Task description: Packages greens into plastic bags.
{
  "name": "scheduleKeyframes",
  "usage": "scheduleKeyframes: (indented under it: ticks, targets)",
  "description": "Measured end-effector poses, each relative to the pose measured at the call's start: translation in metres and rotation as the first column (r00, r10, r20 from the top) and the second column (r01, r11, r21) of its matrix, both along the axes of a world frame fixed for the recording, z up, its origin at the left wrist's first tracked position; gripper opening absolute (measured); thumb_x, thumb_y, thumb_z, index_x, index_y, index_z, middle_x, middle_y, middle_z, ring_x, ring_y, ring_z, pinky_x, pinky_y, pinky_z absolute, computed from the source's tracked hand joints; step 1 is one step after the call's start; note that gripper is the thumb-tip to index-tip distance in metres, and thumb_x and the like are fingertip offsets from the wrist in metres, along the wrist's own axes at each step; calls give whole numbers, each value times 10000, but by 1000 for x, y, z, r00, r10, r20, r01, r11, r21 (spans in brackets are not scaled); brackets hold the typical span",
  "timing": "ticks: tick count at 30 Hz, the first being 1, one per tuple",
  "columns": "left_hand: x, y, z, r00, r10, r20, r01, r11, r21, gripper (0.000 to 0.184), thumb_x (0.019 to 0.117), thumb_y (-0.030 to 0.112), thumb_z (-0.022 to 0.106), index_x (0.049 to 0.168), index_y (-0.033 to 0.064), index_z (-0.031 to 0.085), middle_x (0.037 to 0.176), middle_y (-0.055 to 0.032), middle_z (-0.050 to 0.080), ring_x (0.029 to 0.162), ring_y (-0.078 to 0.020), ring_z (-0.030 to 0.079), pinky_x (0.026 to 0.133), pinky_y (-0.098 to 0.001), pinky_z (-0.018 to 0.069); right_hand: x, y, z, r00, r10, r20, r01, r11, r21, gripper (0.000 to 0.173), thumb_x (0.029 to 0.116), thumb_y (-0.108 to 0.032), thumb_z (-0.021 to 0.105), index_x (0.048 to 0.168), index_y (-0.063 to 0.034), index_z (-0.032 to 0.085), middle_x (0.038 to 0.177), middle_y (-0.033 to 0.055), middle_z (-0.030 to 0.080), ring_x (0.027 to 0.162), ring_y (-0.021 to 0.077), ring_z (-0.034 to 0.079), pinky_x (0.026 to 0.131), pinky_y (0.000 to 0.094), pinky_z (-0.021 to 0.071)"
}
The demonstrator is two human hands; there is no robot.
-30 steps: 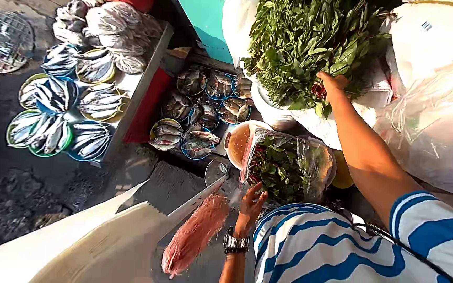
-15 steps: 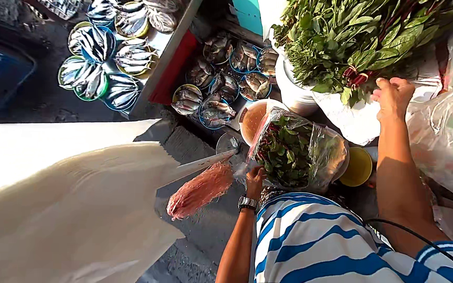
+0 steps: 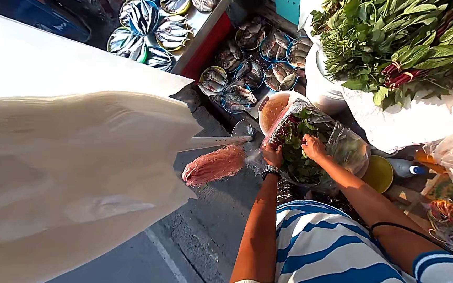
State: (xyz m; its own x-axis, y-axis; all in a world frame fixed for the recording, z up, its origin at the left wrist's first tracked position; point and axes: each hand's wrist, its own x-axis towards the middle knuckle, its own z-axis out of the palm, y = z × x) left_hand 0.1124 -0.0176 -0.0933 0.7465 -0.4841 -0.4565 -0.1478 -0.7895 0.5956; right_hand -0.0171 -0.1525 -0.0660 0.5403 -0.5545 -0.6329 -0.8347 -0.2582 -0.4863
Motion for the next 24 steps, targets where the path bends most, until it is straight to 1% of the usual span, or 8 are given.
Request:
scheduleKeyframes:
  ticks: [2, 4, 7, 9, 12, 15, 20, 24]
  targets:
    - [-2, 11, -8, 999, 47, 12, -45, 988, -147, 322, 909, 147, 747, 1094, -96, 647, 1105, -292, 637, 1027, -387, 640, 941, -510, 516, -10, -4, 12, 999, 8, 34, -8, 1000, -23, 295, 1009, -133, 583, 1259, 13, 638, 1259, 252, 650, 1184, 429, 627, 987, 617, 487]
    - [-10, 22, -11, 993, 118, -23, -120, 944, -306, 290, 880, 99, 761, 1062, -90, 641, 1072, -259, 637, 976, -331, 641, 899, -468, 533, -23, -8, 23, 1000, 6, 26, -4, 998, -63, 282, 1002, -126, 586, 1240, 13, 645, 1240, 256, 654, 1153, 436, 638, 956, 630, 493]
    - [-26, 32, 3, 946, 182, -268, -301, 798, -521, 219, 895, 32, 685, 1077, -64, 608, 1027, -158, 651, 945, -196, 637, 854, -354, 541, -34, -14, 23, 999, -40, -31, 35, 989, -140, 387, 1008, -149, 597, 1338, 52, 581, 1338, 306, 588, 1212, 472, 604, 976, 633, 492]
    - [-32, 38, 10, 893, 130, -431, -395, 687, -610, 166, 920, -10, 622, 1076, -28, 570, 1006, -109, 703, 961, -155, 677, 884, -332, 557, -33, -9, 26, 999, -49, -23, 44, 985, -166, 505, 1001, -175, 629, 1428, 67, 512, 1437, 326, 493, 1301, 486, 531, 1029, 622, 473]
    - [-38, 46, 15, 855, 64, -514, -435, 629, -645, 167, 910, -45, 628, 1064, 2, 579, 950, -65, 709, 920, -144, 687, 868, -335, 570, -25, 12, 31, 979, 60, 194, -42, 995, -95, 398, 999, -119, 601, 1365, 37, 595, 1343, 283, 581, 1219, 421, 601, 1034, 552, 496]
    - [-39, 53, 26, 828, 42, -559, -450, 646, -617, 224, 931, -23, 630, 1153, -34, 616, 1036, -78, 703, 961, -135, 672, 904, -329, 559, -16, 31, 23, 939, 107, 326, -119, 993, 16, 306, 1015, -43, 520, 1265, 17, 685, 1249, 241, 666, 1181, 364, 641, 1060, 501, 486]
    - [-38, 74, 48, 773, 83, -629, -534, 621, -574, 324, 1042, 146, 462, 1294, -19, 582, 1186, -81, 676, 994, -124, 653, 915, -327, 548, 1, 35, -6, 981, 94, 168, -88, 995, -42, 315, 1041, -114, 526, 1290, 24, 661, 1318, 256, 624, 1246, 406, 600, 1063, 548, 472]
    - [-37, 87, 63, 788, 244, -565, -584, 588, -560, 329, 1097, 205, 266, 1108, 64, 563, 921, 17, 643, 863, -62, 642, 809, -277, 561, 16, 39, -21, 984, 175, 17, -172, 980, -100, 356, 1039, -135, 539, 1343, 46, 582, 1358, 302, 579, 1256, 473, 579, 985, 619, 494]
